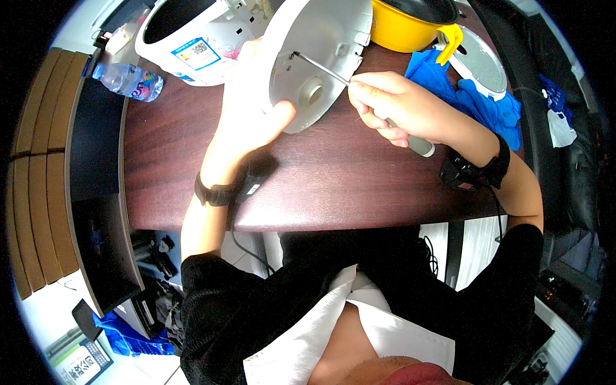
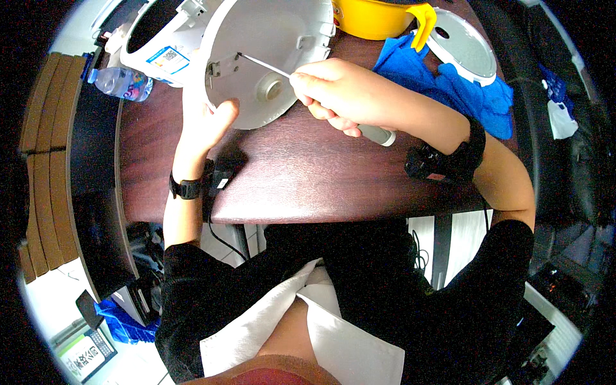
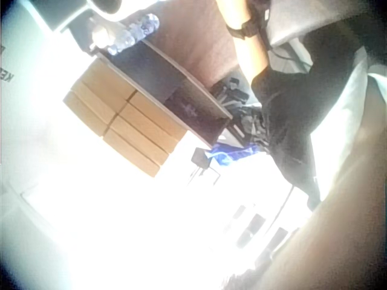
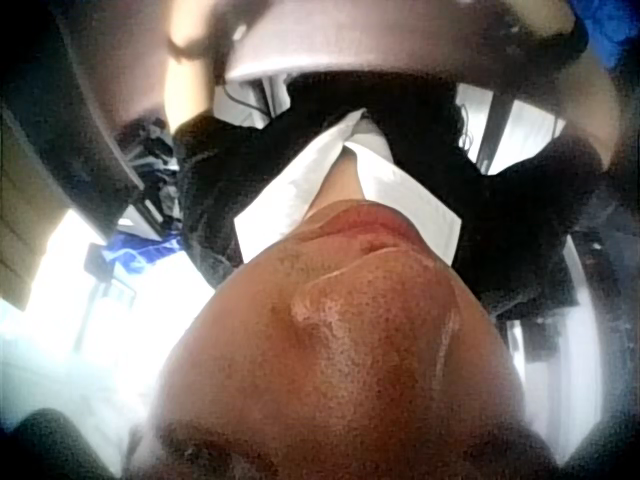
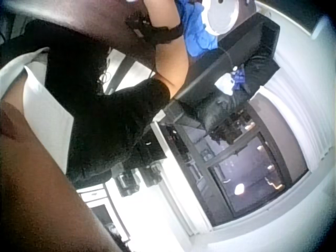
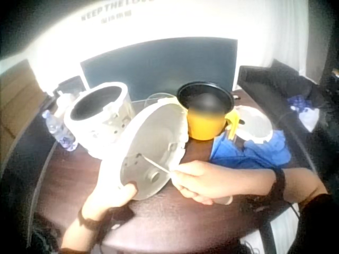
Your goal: The person uses a screwdriver to remove screws from a white plastic lid and separates its components. They then continue unscrewing fasteners from the underside of the lid, detaching internal parts and placing them on the table.
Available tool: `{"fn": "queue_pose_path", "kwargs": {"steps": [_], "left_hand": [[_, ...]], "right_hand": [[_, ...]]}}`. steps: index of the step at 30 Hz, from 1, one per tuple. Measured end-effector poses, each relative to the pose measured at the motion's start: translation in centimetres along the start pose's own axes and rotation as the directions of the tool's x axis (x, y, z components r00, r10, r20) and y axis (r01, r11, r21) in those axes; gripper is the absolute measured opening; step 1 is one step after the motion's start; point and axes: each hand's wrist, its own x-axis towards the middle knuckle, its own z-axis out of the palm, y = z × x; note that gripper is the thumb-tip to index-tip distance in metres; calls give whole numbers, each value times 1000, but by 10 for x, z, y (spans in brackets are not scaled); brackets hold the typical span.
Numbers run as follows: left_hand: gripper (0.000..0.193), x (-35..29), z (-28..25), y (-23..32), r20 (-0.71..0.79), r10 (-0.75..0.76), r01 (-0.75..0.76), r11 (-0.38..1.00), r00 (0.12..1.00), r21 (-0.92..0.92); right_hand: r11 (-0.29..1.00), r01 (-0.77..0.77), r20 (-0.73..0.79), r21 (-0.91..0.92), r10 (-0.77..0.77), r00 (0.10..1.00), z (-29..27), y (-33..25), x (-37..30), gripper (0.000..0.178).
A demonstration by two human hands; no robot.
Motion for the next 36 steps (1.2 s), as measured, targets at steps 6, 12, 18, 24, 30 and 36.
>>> {"fn": "queue_pose_path", "kwargs": {"steps": [6,12,18,24,30,36], "left_hand": [[61,0,0,1,9,-37,37,999,999,8],[61,-1,0,1,12,-47,47,999,999,-2],[61,1,-1,6,11,-7,6,999,1000,44],[63,0,0,5,18,6,-8,997,1000,74],[66,-2,0,9,29,15,-19,992,999,124],[68,-1,0,10,80,11,-25,985,997,171]], "right_hand": [[999,-36,0,-19,36,999,0,3,1,32],[950,42,-118,-309,-82,990,-1,5,6,36],[939,-12,-111,-344,-28,993,-7,0,5,39],[954,-166,133,251,135,982,0,3,2,41],[969,-137,126,208,112,986,5,6,5,44],[952,-28,-109,-305,-6,994,1,10,9,51]]}}
